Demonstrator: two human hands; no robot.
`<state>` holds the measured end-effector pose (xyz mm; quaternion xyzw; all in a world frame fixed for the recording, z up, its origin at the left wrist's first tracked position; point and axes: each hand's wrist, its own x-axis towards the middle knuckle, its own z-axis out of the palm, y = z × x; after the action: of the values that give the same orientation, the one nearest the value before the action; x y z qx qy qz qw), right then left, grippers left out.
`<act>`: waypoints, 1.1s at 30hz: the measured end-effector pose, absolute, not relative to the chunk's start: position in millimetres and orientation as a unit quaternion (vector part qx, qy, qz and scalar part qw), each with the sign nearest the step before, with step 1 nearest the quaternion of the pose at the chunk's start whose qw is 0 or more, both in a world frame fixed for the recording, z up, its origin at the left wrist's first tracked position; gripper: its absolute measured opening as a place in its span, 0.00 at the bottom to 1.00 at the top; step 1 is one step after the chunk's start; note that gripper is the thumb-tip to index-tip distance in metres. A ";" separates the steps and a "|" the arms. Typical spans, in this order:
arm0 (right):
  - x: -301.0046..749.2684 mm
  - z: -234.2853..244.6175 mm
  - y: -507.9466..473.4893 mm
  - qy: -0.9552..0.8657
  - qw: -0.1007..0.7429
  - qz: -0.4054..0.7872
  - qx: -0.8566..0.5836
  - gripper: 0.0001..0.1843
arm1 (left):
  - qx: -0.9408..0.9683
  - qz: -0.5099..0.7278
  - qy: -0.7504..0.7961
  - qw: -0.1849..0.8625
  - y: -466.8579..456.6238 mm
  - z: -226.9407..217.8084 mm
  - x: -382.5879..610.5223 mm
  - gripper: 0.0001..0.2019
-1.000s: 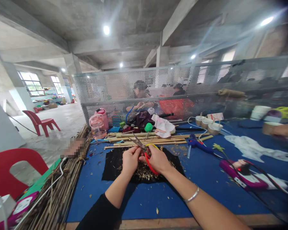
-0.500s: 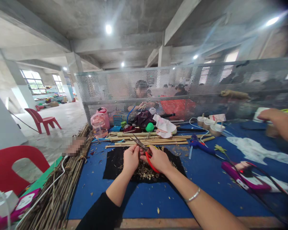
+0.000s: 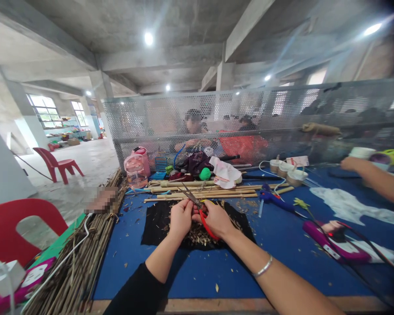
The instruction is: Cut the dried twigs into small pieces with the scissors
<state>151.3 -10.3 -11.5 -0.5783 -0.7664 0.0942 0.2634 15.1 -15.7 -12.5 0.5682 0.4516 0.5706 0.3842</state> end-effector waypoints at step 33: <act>154.1 -15.6 -4.4 -0.777 0.305 0.030 -0.549 0.19 | 0.572 0.566 0.457 0.379 -13.5 -13.4 11.9 0.12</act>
<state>154.1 -4.4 -15.6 -0.5492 -0.7775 0.0295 0.3050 11.9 -13.5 -13.4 0.5719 0.4571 0.5660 0.3790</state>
